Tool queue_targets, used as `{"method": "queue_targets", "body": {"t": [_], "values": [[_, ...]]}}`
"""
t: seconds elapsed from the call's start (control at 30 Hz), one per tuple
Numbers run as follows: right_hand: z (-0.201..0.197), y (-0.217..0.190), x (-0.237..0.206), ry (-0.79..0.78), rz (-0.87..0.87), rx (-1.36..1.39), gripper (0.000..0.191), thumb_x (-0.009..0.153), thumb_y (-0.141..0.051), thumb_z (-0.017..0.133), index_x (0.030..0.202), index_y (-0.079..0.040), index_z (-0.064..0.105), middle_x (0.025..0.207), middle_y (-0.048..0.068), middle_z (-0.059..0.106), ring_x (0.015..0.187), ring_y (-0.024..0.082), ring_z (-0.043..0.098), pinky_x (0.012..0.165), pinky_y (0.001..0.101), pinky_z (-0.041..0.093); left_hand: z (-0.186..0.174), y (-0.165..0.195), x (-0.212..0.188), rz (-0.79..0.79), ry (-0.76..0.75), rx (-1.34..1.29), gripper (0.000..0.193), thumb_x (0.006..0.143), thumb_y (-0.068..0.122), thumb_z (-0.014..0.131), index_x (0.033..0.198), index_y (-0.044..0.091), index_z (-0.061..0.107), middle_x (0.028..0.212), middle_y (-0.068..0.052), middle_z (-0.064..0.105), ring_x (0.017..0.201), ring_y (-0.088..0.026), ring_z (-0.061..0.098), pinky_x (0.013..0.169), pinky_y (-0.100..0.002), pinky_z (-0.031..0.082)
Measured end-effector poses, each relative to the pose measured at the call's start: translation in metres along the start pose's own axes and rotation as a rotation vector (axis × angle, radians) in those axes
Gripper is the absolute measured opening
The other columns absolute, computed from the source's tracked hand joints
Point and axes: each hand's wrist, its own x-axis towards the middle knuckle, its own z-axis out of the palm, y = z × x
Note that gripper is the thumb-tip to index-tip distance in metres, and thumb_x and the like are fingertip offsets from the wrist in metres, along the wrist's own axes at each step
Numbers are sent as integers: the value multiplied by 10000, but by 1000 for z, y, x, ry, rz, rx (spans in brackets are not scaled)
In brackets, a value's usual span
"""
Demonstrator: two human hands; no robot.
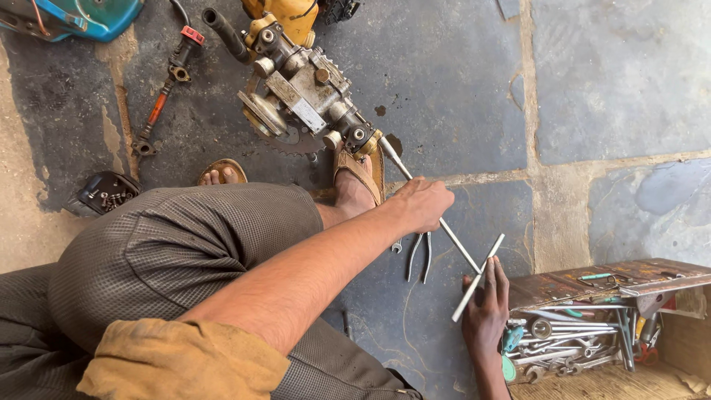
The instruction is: The person sits on the floor and works on a small engine assembly. They attach a metal component to the engine, insert and tighten a bolt by hand, then use a T-handle wrench to tighten the bolt further.
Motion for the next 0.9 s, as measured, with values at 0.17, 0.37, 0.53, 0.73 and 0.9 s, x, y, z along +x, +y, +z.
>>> {"method": "queue_targets", "body": {"t": [0.17, 0.37, 0.53, 0.73, 0.9], "values": [[23, 40, -1, -249, 756, 156, 508, 1183, -353, 451, 1160, 10, 806, 851, 256, 693, 663, 407, 561, 658, 487, 442, -6, 2, -2, -10, 25, -7, 180, 855, 24, 651, 1003, 12, 753, 997, -190, 728, 975, -305, 739, 977, -434, 547], [9, 35, 10, -247, 905, 1005, 507, 1153, -347, 445, 1017, 77, 688, 905, 222, 733, 735, 274, 645, 680, 376, 527, -4, -2, -1, -15, 25, 17, 203, 859, 27, 651, 1034, 16, 755, 1089, -206, 718, 1048, -327, 723, 998, -440, 539], [-10, 10, 16, 62, 106, 116, 584, 864, -85, 710, 1395, 39, 500, 1403, 195, 496, 1203, 367, 567, 1053, 422, 509, 1, -3, 0, -13, 39, 14, 211, 843, 10, 641, 1016, 18, 761, 1072, -206, 723, 1058, -324, 717, 1009, -451, 531], [-9, 15, 14, -87, -128, -162, 740, 738, -73, 828, 1406, 52, 538, 1483, 215, 526, 1393, 396, 502, 1184, 492, 414, 1, -5, 0, -11, 30, 6, 206, 831, 24, 660, 1011, 15, 760, 1046, -219, 720, 1025, -345, 727, 937, -432, 582], [-2, 23, 13, -50, -183, -127, 561, 886, -116, 713, 1386, 86, 558, 1440, 256, 576, 1387, 411, 536, 1230, 533, 394, 2, -6, 3, 8, 86, -35, 165, 805, 67, 706, 956, 22, 756, 996, -203, 727, 956, -334, 729, 931, -449, 554]]}}
